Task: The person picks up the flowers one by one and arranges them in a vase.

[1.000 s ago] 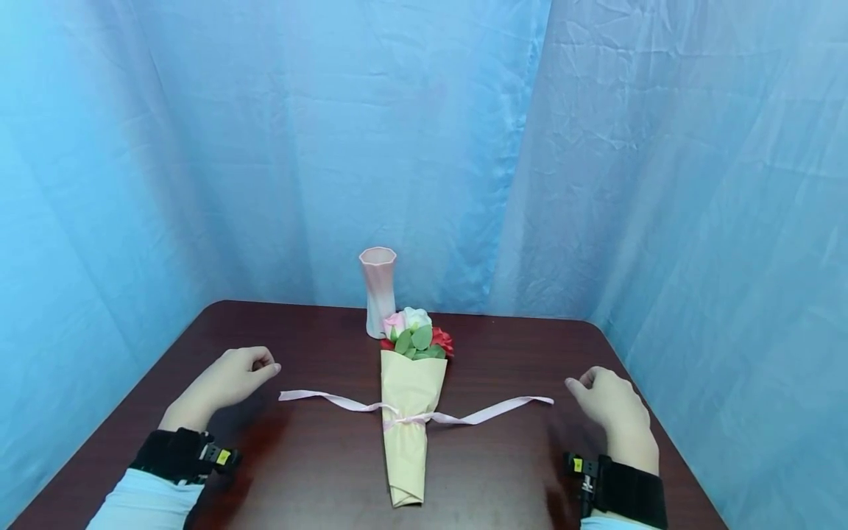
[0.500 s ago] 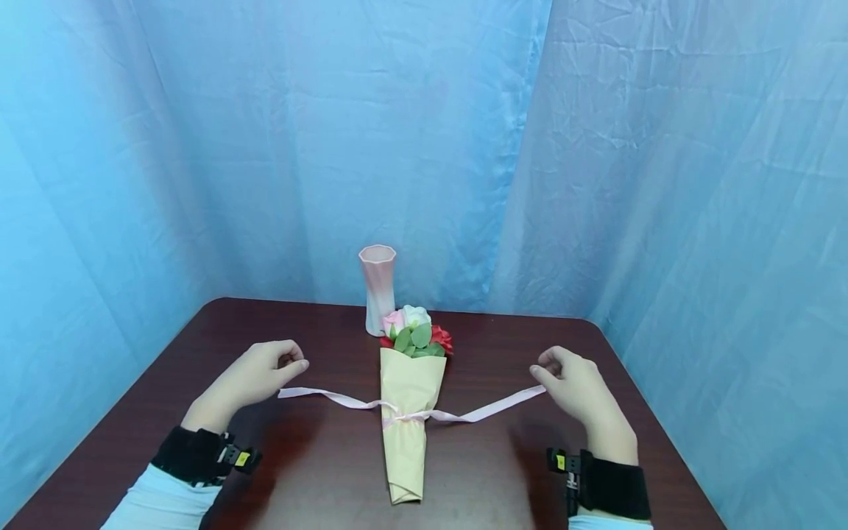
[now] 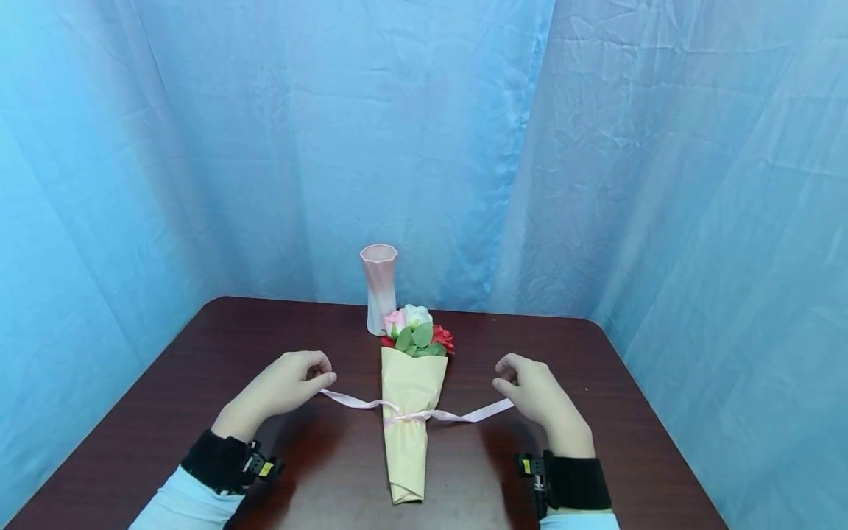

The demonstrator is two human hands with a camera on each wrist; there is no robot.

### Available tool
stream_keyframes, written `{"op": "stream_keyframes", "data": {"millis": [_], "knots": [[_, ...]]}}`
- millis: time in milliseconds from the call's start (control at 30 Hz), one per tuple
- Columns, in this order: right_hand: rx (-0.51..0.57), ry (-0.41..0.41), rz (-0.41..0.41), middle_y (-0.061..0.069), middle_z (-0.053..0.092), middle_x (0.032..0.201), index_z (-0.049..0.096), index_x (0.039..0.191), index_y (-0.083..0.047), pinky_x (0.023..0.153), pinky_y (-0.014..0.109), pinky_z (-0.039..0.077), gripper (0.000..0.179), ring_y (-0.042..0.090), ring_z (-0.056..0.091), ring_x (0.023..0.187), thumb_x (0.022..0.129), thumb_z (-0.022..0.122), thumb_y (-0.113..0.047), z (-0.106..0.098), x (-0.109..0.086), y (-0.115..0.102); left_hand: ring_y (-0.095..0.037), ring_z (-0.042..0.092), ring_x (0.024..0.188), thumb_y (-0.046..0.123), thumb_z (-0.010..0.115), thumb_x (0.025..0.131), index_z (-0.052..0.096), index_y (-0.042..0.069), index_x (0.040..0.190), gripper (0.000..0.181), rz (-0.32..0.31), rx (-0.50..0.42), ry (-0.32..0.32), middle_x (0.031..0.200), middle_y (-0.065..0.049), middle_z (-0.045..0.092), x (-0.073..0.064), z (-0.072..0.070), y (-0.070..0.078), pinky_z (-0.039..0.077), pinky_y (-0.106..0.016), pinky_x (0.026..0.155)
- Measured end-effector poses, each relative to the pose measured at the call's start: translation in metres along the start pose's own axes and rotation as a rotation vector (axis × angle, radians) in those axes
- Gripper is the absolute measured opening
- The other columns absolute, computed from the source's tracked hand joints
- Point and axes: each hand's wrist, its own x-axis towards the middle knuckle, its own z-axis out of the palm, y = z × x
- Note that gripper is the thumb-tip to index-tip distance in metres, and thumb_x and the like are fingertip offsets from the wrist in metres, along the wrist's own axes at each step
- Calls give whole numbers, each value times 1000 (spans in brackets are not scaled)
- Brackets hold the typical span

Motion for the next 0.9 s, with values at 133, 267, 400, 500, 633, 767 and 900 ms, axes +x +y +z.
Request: {"op": "stream_keyframes", "data": {"millis": [133,267,400,500,633,767,900], "knots": [[5,-29,-24,-5,64,88,67,109,-12,71,36,51,14,14,58,80,96,71,-11,15,8,-9,-12,51,59,25,72,96,68,22,89,9,18,-1,-18,65,7,54,3,10,6,46,-31,58],[-6,-53,-70,-7,63,85,68,106,-13,69,35,50,12,11,57,76,95,70,-7,31,13,-19,-11,51,59,26,71,97,68,23,89,9,34,-3,-50,66,8,55,5,20,13,47,-30,58],[-6,-104,-108,-7,62,83,69,104,-10,69,33,51,12,10,57,75,94,71,-5,43,16,-29,-10,51,60,26,70,97,67,23,87,11,61,8,-70,66,9,54,9,29,18,45,-31,58],[3,-155,-117,-7,62,81,69,103,-9,68,32,51,11,10,57,73,93,70,-4,49,18,-36,-10,51,61,27,70,97,66,24,85,13,77,14,-85,66,9,54,11,34,22,45,-31,59],[3,-219,-158,-7,61,76,70,98,-10,66,31,49,7,10,55,69,94,70,-5,57,20,-44,-10,51,62,28,70,97,65,24,83,15,94,7,-127,66,9,55,14,43,29,45,-31,60],[33,-274,-194,-7,61,72,70,92,-15,62,31,47,6,11,54,65,94,72,-11,62,22,-52,-9,51,62,29,70,96,64,25,81,17,119,14,-168,66,10,55,15,51,34,45,-30,60],[60,-314,-206,-6,61,70,68,87,-18,57,30,47,11,11,53,61,95,74,-13,66,22,-60,-8,50,62,30,70,96,65,26,80,17,146,28,-193,67,12,56,16,59,38,45,-29,60]]}}
